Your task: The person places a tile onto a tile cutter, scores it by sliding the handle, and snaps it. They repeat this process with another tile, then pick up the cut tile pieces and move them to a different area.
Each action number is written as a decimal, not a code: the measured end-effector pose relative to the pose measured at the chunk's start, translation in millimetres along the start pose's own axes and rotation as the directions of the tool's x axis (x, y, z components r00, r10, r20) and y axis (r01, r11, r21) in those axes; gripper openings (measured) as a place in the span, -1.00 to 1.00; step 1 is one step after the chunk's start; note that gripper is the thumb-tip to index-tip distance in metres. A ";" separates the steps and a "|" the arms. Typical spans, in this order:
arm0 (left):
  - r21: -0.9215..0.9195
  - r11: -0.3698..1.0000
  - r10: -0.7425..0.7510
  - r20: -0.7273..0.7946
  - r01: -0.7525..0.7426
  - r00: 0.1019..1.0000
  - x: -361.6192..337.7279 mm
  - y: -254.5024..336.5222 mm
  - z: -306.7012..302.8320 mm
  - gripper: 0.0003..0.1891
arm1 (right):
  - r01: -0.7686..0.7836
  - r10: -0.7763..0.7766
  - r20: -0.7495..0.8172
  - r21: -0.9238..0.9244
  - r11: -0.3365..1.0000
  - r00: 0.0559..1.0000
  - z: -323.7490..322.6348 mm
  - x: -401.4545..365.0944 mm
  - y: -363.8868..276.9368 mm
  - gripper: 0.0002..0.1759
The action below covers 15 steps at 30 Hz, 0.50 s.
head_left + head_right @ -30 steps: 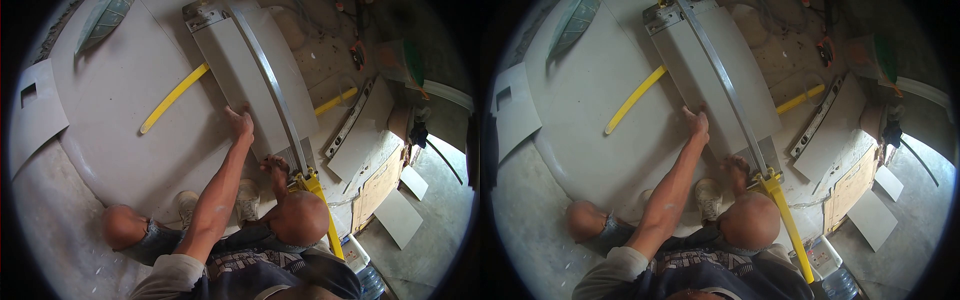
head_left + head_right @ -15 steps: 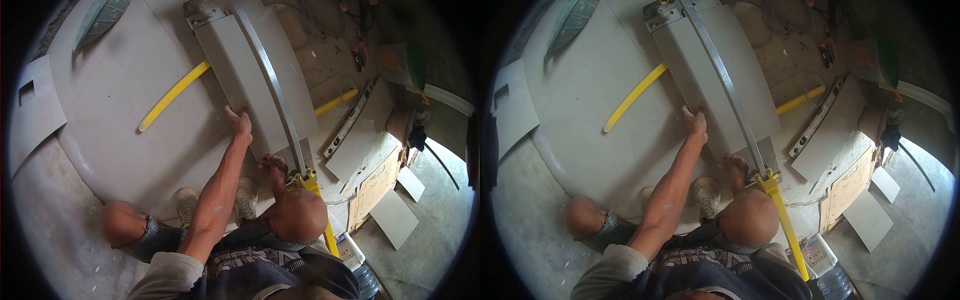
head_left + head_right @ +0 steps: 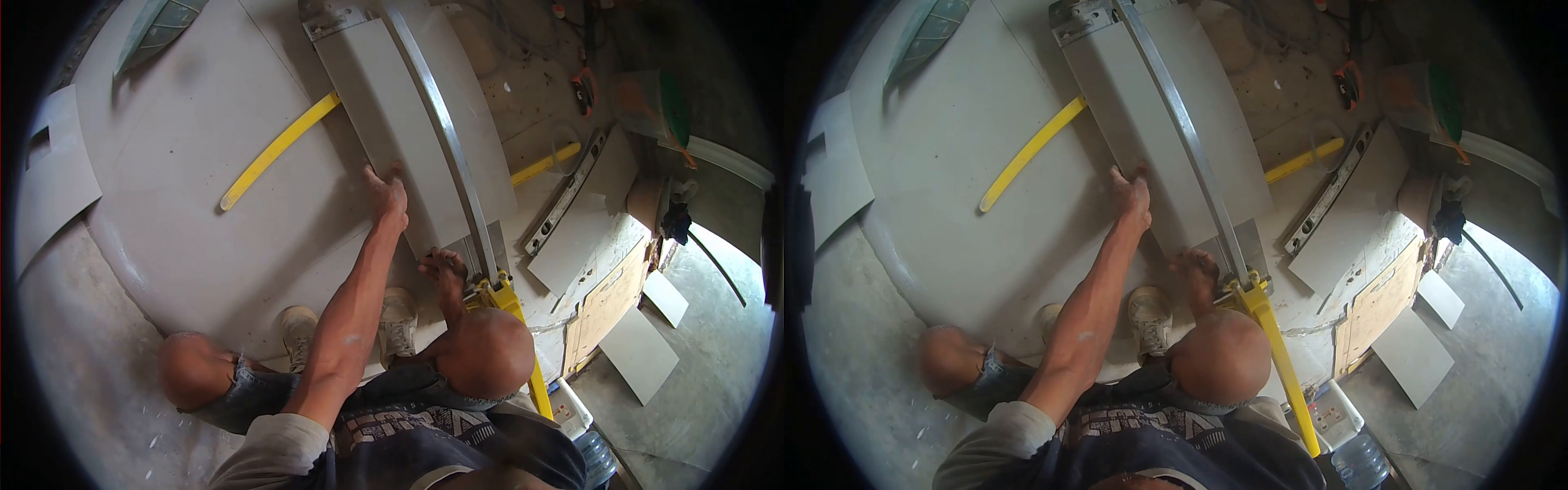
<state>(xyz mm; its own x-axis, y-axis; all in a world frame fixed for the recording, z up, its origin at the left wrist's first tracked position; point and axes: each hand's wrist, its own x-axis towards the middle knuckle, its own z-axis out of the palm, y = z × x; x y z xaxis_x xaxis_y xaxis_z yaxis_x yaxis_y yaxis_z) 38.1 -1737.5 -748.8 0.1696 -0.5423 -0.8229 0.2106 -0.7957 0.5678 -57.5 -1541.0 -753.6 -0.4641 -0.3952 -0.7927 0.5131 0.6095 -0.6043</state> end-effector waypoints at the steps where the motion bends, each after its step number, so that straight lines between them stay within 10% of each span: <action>1: -0.003 1.000 -0.025 -0.011 0.025 1.000 -2.9 4.2 0.6 -0.42 | 0.002 -0.002 -0.004 -0.001 1.000 1.000 0.0 2.6 1.6 -0.88; 8: 0.041 0.996 0.082 -0.055 -0.080 0.995 29.5 -23.5 8.8 -0.37 | 0.220 -0.226 0.142 0.057 0.974 0.964 -19.3 13.2 29.5 -0.78; 15: 0.077 0.996 -0.042 -0.024 0.043 0.999 -5.3 0.1 4.3 -0.42 | 0.052 -0.052 0.021 -0.020 0.998 0.998 -2.9 0.3 3.0 -0.71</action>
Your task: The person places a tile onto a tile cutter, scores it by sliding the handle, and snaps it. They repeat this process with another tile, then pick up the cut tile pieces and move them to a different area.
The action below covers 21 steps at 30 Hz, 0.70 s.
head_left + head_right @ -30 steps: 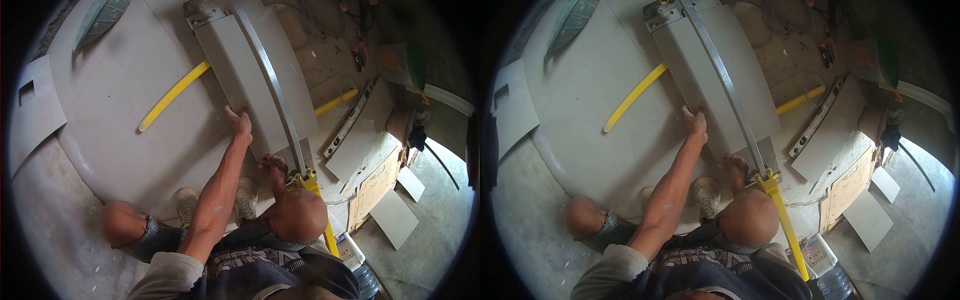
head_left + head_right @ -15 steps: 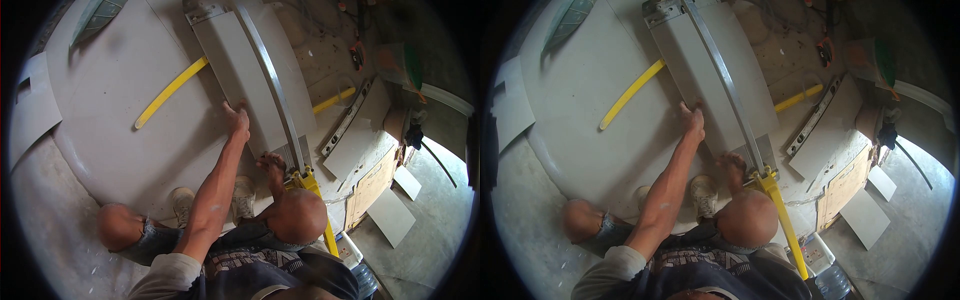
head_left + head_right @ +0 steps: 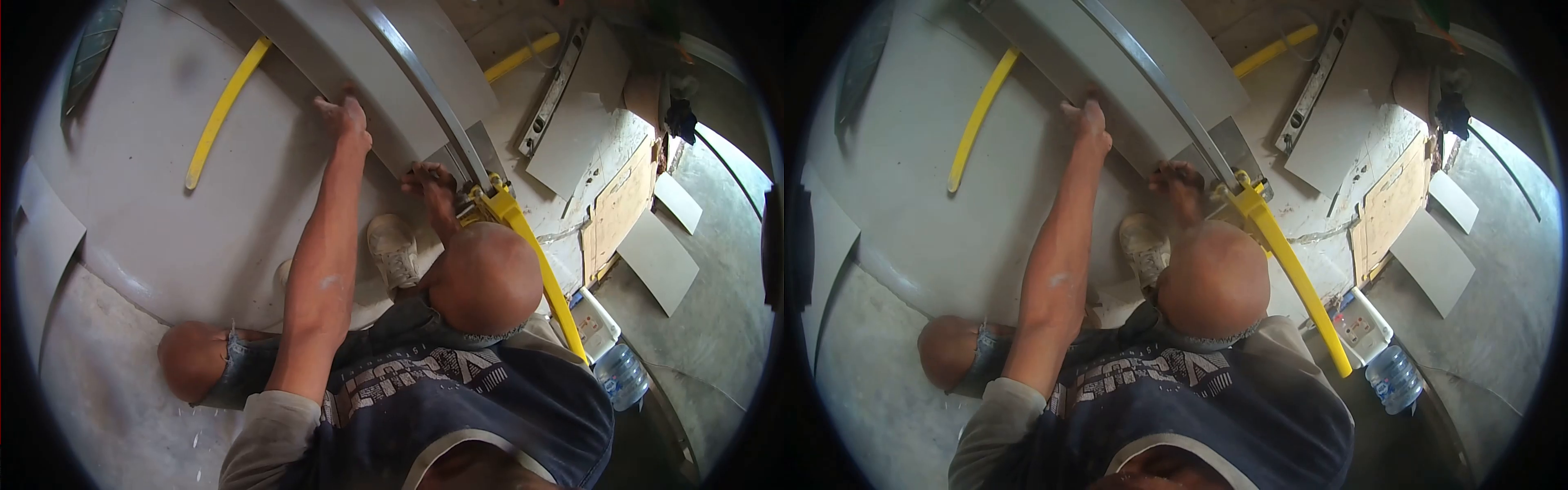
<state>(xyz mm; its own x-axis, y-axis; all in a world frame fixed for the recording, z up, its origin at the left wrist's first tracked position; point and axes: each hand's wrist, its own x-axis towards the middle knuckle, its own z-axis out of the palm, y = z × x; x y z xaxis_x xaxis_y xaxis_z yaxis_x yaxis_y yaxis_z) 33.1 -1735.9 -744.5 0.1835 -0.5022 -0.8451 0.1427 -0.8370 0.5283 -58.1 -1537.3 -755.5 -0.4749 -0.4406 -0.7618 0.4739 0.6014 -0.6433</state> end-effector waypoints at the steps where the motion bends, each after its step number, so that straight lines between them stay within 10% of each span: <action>1: -0.004 1.000 0.028 -0.002 -0.028 1.000 1.1 2.3 1.9 -0.43 | 0.019 -0.019 0.012 0.011 1.000 1.000 0.2 0.2 0.8 -0.71; 17: 0.080 0.995 0.073 -0.080 -0.067 0.994 19.8 -13.1 6.2 -0.35 | -0.003 0.003 0.011 0.009 1.000 1.000 1.9 -1.8 -1.8 -0.74; 21: -0.059 0.991 -0.120 -0.028 0.118 0.992 -11.9 13.5 2.2 -0.33 | -0.012 0.013 0.057 -0.015 1.000 0.998 -0.7 2.5 -3.6 -0.68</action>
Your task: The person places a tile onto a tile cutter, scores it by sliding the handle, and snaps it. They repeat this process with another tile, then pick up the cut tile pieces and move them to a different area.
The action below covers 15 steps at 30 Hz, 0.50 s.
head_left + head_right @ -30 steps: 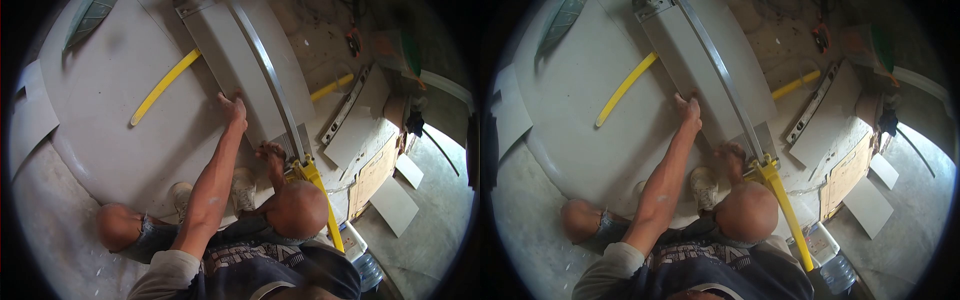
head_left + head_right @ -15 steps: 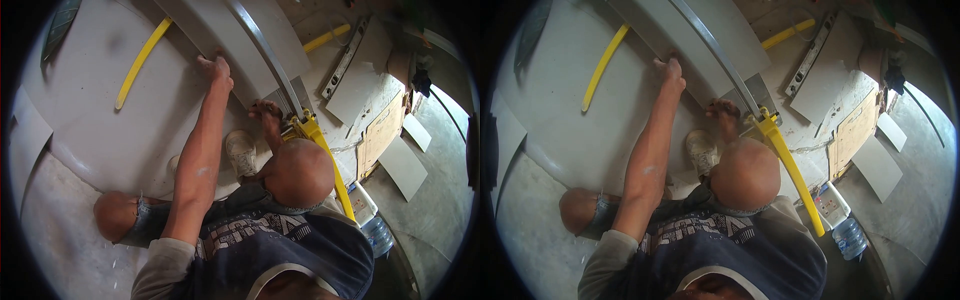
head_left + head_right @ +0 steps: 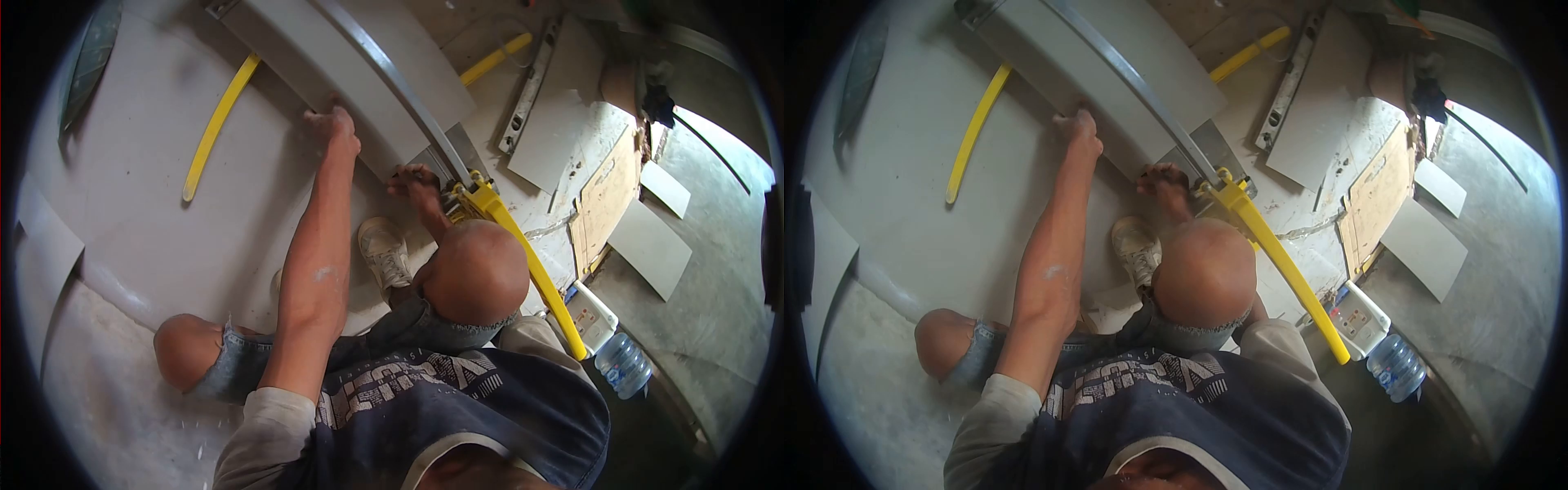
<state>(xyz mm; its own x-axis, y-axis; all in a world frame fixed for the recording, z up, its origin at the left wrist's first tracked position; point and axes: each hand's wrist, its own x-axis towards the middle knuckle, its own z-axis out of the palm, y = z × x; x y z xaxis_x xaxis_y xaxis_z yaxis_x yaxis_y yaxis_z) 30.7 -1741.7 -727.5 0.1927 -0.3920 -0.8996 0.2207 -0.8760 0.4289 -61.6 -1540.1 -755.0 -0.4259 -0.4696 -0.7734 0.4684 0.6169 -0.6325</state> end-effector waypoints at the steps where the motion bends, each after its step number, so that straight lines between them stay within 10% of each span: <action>1: 0.082 0.997 0.004 0.013 -0.005 1.000 -3.9 -4.7 -3.7 -0.31 | -0.008 0.008 0.027 -0.005 1.000 1.000 -2.9 -0.3 0.7 -0.65; 6: 0.460 0.857 0.248 0.032 -0.235 0.968 43.6 -119.0 -5.0 -0.23 | -0.094 0.138 0.212 -0.203 0.975 0.968 -30.7 -78.4 -1.0 -0.46; 10: 0.278 0.931 0.203 0.145 -0.237 0.968 21.8 -97.7 -11.1 -0.24 | -0.213 0.235 0.189 -0.133 0.968 0.953 -94.8 -188.0 12.7 -0.54; 15: 0.279 0.948 0.103 0.180 -0.151 0.978 37.0 -96.0 -9.3 -0.30 | 0.102 -0.114 -0.086 -0.137 0.985 0.990 -186.0 -348.4 -10.9 -0.66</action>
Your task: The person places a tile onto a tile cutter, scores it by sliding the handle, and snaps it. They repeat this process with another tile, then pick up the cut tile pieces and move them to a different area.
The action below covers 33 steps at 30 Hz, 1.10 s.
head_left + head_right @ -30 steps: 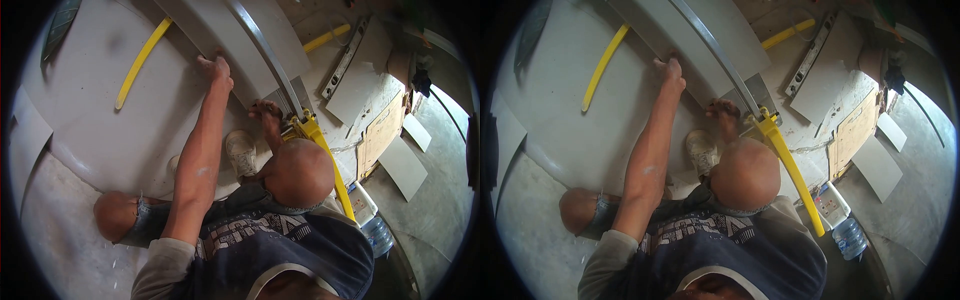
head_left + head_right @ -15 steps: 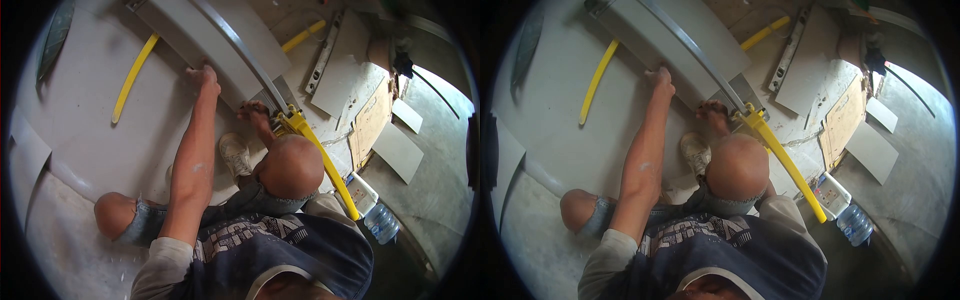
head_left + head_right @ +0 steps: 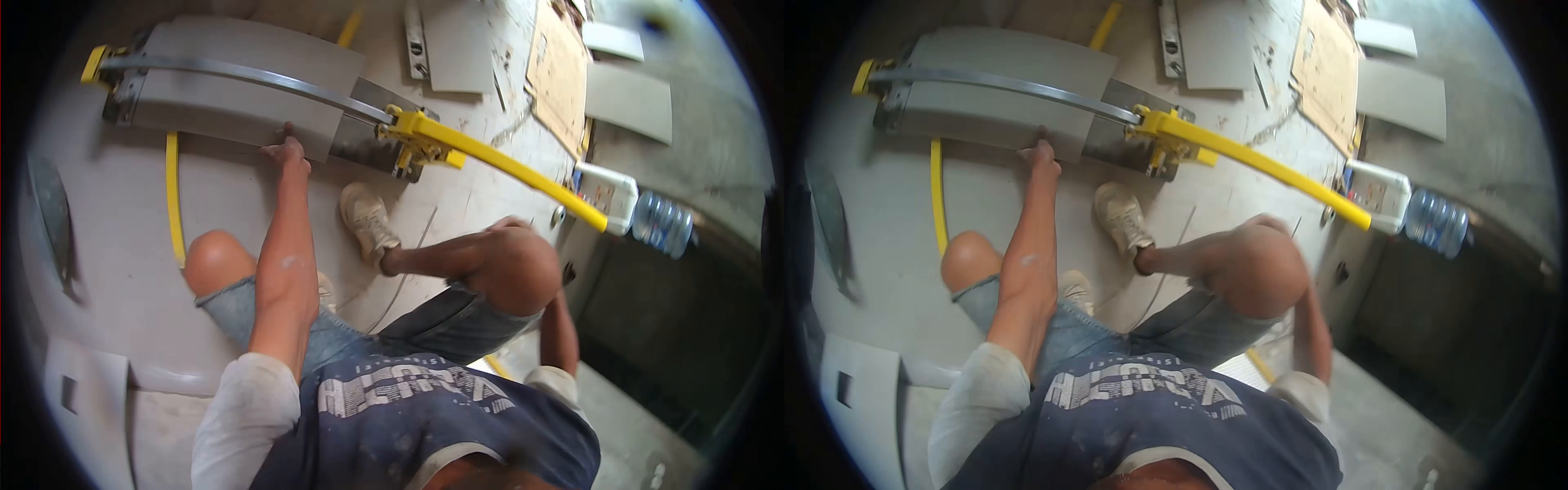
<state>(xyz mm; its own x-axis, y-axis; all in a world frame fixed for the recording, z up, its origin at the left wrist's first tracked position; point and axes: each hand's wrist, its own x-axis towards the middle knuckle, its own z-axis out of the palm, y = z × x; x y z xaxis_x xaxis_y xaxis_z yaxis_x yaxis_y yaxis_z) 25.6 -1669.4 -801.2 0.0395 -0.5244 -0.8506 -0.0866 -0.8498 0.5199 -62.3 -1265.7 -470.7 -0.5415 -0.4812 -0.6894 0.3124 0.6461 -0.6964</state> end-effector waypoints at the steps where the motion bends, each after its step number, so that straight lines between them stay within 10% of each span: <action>1: -0.021 1.000 -0.016 0.045 0.016 0.999 21.6 -11.7 -0.8 -0.27 | -0.105 0.100 -0.141 -0.029 0.994 0.985 -24.9 -16.9 -2.2 -0.79; 6: -0.080 0.992 -0.090 0.057 0.094 0.994 29.1 -7.7 10.5 -0.03 | -0.074 -0.100 -0.324 -0.485 0.871 0.941 -91.9 -54.6 -63.6 -0.60; 8: -0.053 0.995 -0.082 -0.001 0.082 0.997 15.7 3.2 15.9 0.04 | 0.008 -0.430 -0.150 -0.938 0.345 0.890 -92.0 -46.3 -77.7 -0.42; 11: 0.016 0.994 -0.108 -0.066 0.109 0.992 -5.9 7.6 8.0 0.08 | -0.117 -0.295 -0.176 -0.971 0.207 0.939 -90.9 -37.3 -74.5 -0.24; 15: 0.129 0.974 -0.167 -0.145 0.186 0.975 1.9 16.6 8.1 0.07 | -0.122 -0.523 -0.091 -0.992 -0.026 0.848 -118.7 -32.4 -45.1 -0.21; 18: 0.167 0.985 0.010 -0.298 0.042 0.954 -16.5 1.2 6.8 0.01 | -0.108 -0.440 -0.138 -0.990 0.093 0.887 -158.5 -33.8 -29.9 -0.27; 21: 0.653 0.697 0.600 -0.306 -0.295 0.739 -88.4 -30.4 -12.2 -0.27 | -0.071 -0.241 -0.126 -0.971 0.227 0.962 -171.0 -27.3 -57.2 -0.36; 23: 0.474 0.409 0.770 0.281 -0.780 0.574 -78.9 -81.6 -14.3 -0.55 | 0.056 -0.242 0.005 -0.977 0.208 0.970 -189.1 -18.9 -53.0 -0.36; 30: 0.578 -0.252 0.794 0.582 -0.776 0.175 -150.8 -171.3 52.6 -0.66 | 0.318 -0.015 0.335 -0.877 0.361 0.942 -219.4 11.6 -61.5 -0.09; 33: 0.614 -0.036 0.770 0.520 -0.788 0.370 -153.6 -211.2 60.2 -0.63 | 0.264 0.147 0.379 -0.827 0.496 0.914 -225.9 15.0 -71.1 -0.08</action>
<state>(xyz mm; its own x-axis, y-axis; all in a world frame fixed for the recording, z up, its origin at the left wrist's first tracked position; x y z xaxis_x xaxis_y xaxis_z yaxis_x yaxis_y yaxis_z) -22.1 -1406.2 -785.1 -0.5695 -0.8208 0.0451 -0.6395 0.4768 0.6030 -269.0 -1185.0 -386.5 -0.1527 -0.5697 -0.8076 -0.6334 0.6836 -0.3625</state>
